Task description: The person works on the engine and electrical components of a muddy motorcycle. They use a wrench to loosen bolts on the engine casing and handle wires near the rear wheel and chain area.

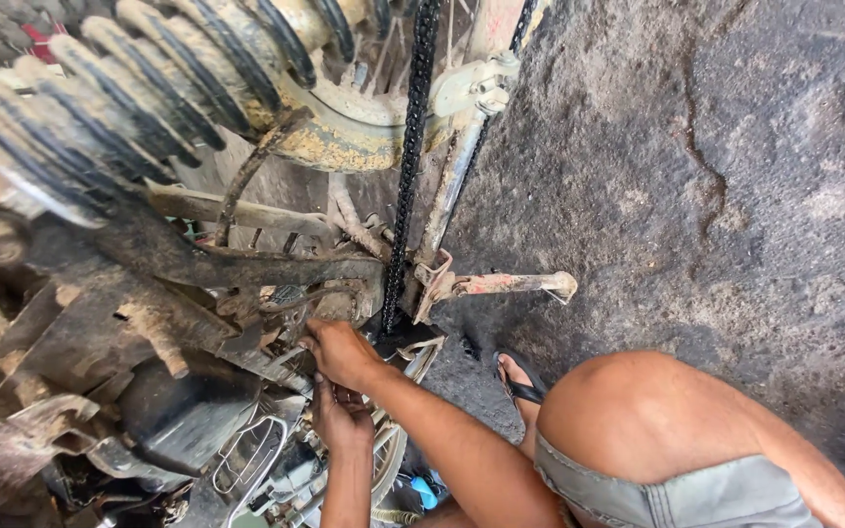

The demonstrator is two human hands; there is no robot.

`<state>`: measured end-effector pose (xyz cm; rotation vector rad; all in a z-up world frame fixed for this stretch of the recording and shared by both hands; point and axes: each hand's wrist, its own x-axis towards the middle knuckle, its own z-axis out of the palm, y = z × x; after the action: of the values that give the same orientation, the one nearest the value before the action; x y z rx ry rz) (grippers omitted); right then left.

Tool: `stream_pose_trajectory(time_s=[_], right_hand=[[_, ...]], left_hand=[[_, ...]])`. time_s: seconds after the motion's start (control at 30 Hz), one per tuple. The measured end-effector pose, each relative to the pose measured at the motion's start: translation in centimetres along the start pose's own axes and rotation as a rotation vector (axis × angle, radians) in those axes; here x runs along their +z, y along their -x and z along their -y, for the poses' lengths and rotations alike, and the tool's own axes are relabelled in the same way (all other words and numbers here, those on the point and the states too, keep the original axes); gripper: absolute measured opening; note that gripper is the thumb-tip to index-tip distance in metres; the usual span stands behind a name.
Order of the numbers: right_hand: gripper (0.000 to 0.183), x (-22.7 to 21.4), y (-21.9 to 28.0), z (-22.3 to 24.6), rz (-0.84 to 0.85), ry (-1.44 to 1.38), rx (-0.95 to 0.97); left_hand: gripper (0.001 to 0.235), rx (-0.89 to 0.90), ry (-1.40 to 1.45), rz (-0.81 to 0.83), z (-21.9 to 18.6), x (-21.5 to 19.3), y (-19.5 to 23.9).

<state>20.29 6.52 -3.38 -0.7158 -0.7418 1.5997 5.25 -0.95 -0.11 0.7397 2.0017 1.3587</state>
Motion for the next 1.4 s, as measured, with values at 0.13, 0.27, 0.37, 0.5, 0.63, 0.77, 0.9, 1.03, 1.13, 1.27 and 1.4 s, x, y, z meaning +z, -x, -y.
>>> stream_pose_trajectory(time_s=[0.13,0.27,0.37,0.5,0.63,0.77,0.9,1.03,1.13,1.27,1.4], right_hand=[[0.018,0.4,0.3,-0.1,-0.052,0.039,-0.035],[0.023,1.4,0.5,-1.9,-0.106,0.048,-0.061],[0.029,0.6,0.6,-1.3,-0.066,0.068,0.022],[0.029,-0.9,0.2,-0.9,0.055,0.117,0.036],[0.022,-2.1,0.3,-0.3,0.205,0.167,-0.131],[0.016,-2.3,0.7,0.0,0.294,0.233,-0.256],[0.018,-2.7,0.7,2.0,0.358,0.29,-0.257],[0.021,-2.6,0.5,2.1,0.4,0.3,-0.297],[0.022,-2.1,0.3,1.8,0.429,0.291,-0.344],[0.015,-1.1,0.2,0.3,0.431,0.251,-0.355],[0.014,-0.7,0.6,1.7,0.443,0.224,-0.357]], left_hand=[[0.027,0.05,0.008,-0.088,-0.1,1.4,1.0],[0.028,0.089,-0.063,-0.156,-0.7,1.7,2.0],[0.03,0.113,-0.169,-0.205,-1.8,2.6,3.6],[0.026,0.189,-0.281,-0.137,-2.3,2.3,4.3],[0.022,0.09,-0.102,0.055,-4.1,4.2,4.8],[0.022,-0.075,0.202,0.168,-4.1,3.8,3.4],[0.021,-0.129,0.298,0.136,-3.9,2.5,2.1],[0.022,-0.165,0.396,0.255,-3.7,1.1,1.0],[0.022,-0.176,0.414,0.262,-3.9,0.4,0.9],[0.02,-0.166,0.375,0.225,-4.7,0.7,1.4],[0.018,-0.141,0.368,0.209,-5.3,0.6,1.7]])
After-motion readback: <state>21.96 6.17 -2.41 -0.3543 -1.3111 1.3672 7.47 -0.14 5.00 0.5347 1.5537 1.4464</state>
